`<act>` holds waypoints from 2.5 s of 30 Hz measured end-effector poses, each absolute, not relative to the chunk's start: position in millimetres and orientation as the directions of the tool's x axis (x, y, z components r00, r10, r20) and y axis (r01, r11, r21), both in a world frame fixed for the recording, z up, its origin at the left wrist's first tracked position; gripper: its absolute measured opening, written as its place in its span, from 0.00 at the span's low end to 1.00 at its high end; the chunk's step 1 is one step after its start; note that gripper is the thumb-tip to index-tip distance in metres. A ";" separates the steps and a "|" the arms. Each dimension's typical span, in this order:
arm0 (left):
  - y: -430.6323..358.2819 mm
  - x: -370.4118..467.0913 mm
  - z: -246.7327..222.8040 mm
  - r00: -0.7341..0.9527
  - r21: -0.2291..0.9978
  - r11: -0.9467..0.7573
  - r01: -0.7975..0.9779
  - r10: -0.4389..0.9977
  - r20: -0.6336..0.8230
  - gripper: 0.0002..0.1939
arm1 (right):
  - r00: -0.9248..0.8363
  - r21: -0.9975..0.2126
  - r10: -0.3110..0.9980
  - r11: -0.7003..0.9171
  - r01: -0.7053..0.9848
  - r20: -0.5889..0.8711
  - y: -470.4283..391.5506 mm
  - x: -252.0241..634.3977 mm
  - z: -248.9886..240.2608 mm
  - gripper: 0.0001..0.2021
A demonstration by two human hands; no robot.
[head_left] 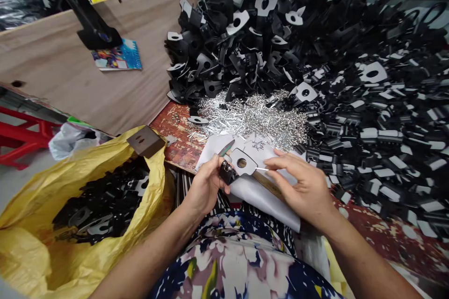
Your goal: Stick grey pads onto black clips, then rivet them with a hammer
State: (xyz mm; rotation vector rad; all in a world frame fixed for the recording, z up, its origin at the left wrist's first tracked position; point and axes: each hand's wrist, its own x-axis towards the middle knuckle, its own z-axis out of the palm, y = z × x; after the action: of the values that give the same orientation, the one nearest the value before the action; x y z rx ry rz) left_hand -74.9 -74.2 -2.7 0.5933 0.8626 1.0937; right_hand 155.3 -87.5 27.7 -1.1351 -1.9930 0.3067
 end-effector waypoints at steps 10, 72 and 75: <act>-79.9 -63.9 -9.6 0.187 0.794 0.386 -0.470 0.922 -0.338 0.22 | -0.377 -0.568 0.746 0.664 0.487 0.549 -85.7 114.3 26.2 0.11; -100.9 -112.1 -61.4 -0.096 0.928 0.077 0.366 0.994 -0.044 0.23 | -0.530 -0.215 0.782 0.608 0.764 0.328 -128.8 153.5 -1.9 0.32; -101.2 -112.9 -62.2 -0.091 0.931 0.067 0.359 0.995 -0.037 0.24 | -0.488 -0.225 0.809 0.568 0.791 0.328 -132.6 154.9 -7.7 0.32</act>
State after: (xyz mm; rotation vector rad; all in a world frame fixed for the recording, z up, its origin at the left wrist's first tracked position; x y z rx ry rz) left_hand -112.9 -101.2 -62.2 1.3944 1.5663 1.0314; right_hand 154.9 -132.6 -7.7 -1.2958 -2.4072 0.0610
